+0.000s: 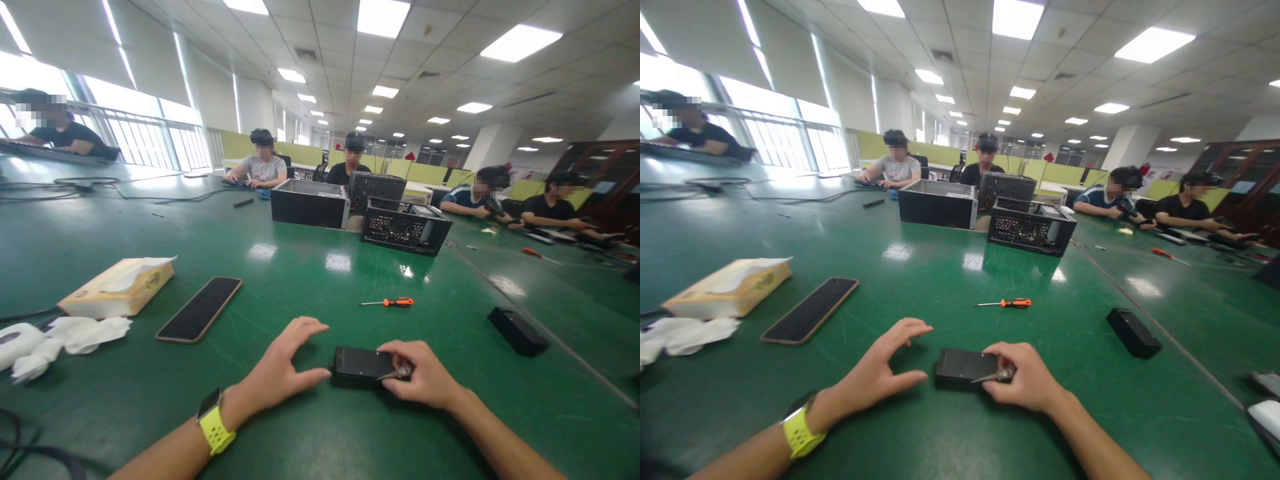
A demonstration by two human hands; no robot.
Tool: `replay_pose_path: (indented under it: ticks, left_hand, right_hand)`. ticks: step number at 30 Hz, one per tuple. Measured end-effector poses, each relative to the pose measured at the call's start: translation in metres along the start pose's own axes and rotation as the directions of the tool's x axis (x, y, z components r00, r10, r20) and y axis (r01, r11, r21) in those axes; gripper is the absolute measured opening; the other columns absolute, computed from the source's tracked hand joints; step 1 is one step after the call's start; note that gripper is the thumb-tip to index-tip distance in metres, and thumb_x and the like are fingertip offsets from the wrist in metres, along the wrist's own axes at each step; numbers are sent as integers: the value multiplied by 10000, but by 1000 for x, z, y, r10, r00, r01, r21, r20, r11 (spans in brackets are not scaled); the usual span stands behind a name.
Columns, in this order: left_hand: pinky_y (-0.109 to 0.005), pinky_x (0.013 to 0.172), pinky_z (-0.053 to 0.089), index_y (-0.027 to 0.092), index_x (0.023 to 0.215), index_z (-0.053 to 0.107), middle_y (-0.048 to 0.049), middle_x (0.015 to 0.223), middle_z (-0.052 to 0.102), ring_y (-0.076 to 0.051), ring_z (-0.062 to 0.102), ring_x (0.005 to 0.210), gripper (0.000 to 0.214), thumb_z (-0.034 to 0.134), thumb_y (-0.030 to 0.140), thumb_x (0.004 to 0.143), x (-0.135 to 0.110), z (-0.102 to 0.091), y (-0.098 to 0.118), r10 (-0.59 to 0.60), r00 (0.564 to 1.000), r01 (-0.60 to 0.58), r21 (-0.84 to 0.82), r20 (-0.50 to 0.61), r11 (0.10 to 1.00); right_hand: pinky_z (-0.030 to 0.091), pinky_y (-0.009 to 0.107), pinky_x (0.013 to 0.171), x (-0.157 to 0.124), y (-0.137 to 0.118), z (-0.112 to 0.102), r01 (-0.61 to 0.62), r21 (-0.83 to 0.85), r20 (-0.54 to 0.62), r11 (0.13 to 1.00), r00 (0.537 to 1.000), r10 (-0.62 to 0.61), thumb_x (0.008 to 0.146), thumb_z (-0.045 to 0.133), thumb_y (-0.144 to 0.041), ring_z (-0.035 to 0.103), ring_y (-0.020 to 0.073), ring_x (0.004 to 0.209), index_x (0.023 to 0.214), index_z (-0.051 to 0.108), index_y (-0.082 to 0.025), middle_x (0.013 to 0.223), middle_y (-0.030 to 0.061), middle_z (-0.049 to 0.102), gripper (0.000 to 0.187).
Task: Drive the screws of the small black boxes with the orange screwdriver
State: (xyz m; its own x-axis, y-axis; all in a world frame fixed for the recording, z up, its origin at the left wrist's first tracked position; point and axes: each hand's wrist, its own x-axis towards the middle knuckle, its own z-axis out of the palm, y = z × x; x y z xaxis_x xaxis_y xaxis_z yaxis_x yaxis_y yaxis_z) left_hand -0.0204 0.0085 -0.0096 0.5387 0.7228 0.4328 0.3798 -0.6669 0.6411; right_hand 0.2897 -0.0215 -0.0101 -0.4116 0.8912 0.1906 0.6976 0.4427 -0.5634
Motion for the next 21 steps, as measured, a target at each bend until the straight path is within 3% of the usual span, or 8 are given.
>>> replay_pose_path:
  ticks: [4, 6, 8, 11, 14, 17, 21]
  left_hand:
    - [-442, 991, 483, 244, 1289, 537, -102, 1277, 562, -288, 546, 1176, 492, 702, 391, 850, -2, -1, -4, -16, 999, 16, 12, -35, 1000]
    - [-441, 995, 481, 245, 1280, 542, -97, 1269, 565, -282, 547, 1173, 472, 699, 380, 855, -2, 0, -5, -6, 1000, 7, 11, -29, 1000]
    - [-438, 1002, 475, 245, 1274, 544, -93, 1262, 566, -275, 546, 1171, 458, 697, 367, 860, -1, 2, -5, 4, 1000, -4, 4, -19, 1000]
    - [-436, 1004, 470, 238, 1262, 549, -89, 1235, 580, -266, 557, 1145, 439, 693, 362, 866, 0, 3, -6, 11, 1000, -11, -7, -6, 1000]
    - [-437, 1000, 468, 234, 1249, 556, -85, 1211, 595, -260, 571, 1114, 419, 689, 356, 871, 0, 3, -6, 5, 1000, -5, -2, 5, 1000]
    - [-431, 988, 472, 230, 1235, 563, -84, 1201, 602, -257, 574, 1102, 400, 686, 347, 872, 0, 1, -4, 4, 1000, -4, -3, 10, 1000]
    - [-412, 970, 479, 224, 1207, 576, -77, 1177, 614, -246, 579, 1076, 374, 693, 317, 864, 1, 1, -2, 6, 1000, -6, -9, 25, 1000]
  right_hand:
    - [432, 276, 623, -19, 49, -45, -156, -75, -24, 985, 988, 155, 753, 640, -406, 590, 174, 647, 1038, 701, -176, 732, 7, 660, 371]
    - [457, 287, 639, -29, 76, -65, -324, -107, -108, 940, 944, 313, 756, 622, -485, 613, 190, 660, 1024, 706, -190, 741, 9, 677, 408]
    - [490, 313, 697, -37, 97, -78, -579, -126, -324, 806, 792, 518, 722, 613, -585, 657, 232, 744, 1017, 712, -198, 797, 35, 709, 497]
    - [502, 452, 758, -38, 113, -87, -784, -104, -524, 612, 566, 636, 728, 518, -733, 667, 372, 909, 1135, 681, -145, 949, 153, 724, 734]
    - [492, 550, 770, -37, 114, -96, -857, -78, -605, 509, 447, 659, 700, 474, -826, 637, 465, 1001, 1332, 557, -121, 1021, 207, 717, 950]
    - [505, 543, 784, -49, 115, -114, -894, 1, -675, 448, 330, 660, 719, 478, -809, 629, 467, 1049, 1359, 543, -182, 1102, 196, 710, 898]
    - [490, 598, 720, -79, 134, -138, -956, 113, -691, 272, 121, 712, 695, 525, -784, 585, 532, 1088, 1351, 563, -183, 1198, 301, 637, 890]
